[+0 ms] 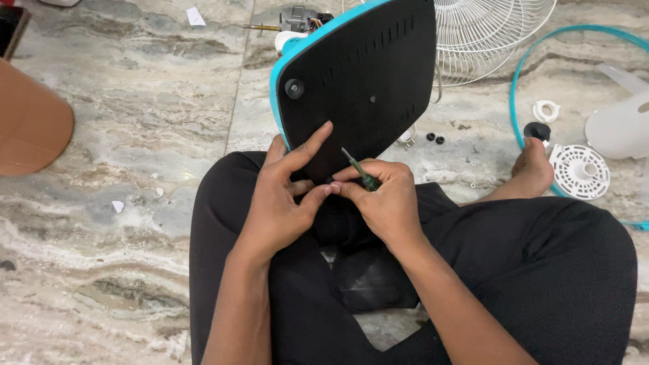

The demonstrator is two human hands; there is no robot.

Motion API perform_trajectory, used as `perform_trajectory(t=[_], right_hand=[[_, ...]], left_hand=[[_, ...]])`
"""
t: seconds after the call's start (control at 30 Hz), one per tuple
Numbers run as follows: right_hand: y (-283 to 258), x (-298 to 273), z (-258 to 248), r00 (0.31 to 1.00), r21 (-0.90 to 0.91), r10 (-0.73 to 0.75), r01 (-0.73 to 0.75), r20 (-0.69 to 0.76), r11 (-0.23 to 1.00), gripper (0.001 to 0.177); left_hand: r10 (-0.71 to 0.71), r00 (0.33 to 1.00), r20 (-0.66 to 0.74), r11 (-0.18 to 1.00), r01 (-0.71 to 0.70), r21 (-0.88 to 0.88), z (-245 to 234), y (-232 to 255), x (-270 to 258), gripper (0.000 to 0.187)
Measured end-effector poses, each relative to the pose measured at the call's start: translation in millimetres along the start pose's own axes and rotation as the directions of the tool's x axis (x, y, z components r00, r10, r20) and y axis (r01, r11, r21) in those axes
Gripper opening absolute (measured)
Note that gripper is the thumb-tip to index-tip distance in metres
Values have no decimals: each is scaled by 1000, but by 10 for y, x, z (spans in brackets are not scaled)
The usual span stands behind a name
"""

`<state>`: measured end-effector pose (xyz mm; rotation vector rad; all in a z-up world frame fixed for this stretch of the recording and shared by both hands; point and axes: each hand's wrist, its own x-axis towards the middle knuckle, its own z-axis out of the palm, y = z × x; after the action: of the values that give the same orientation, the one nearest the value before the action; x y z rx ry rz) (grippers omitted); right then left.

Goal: The person attaches rubber feet to the base of a disassembled electric fan using a screwdriver. They insert screws through the feet into the base and tighten them.

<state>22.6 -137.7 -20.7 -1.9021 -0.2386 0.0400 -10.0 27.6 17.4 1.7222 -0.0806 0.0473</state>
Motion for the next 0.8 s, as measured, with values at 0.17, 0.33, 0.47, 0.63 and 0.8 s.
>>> perform_trajectory(t=[0.17,0.33,0.47,0.63,0.8], right_hand=[[-44,0,-28,998,2,64,-64,26,998,14],[-107,-29,-43,993,33,112,-113,38,993,16],[-138,-41,-37,987,24,157,-157,23,987,16],[-118,-39,-27,983,62,183,-184,11,981,16],[-87,-39,-12,976,147,215,-216,21,965,16]], left_hand=[[18,999,-33,1000,-19,-11,14,-4,19,72],[-10,999,-48,1000,11,11,15,-13,26,73],[18,999,-35,1000,-18,-17,4,-13,14,73],[35,999,-27,999,-36,-20,-7,-26,12,74],[31,999,-40,999,-31,-10,8,-17,21,76]])
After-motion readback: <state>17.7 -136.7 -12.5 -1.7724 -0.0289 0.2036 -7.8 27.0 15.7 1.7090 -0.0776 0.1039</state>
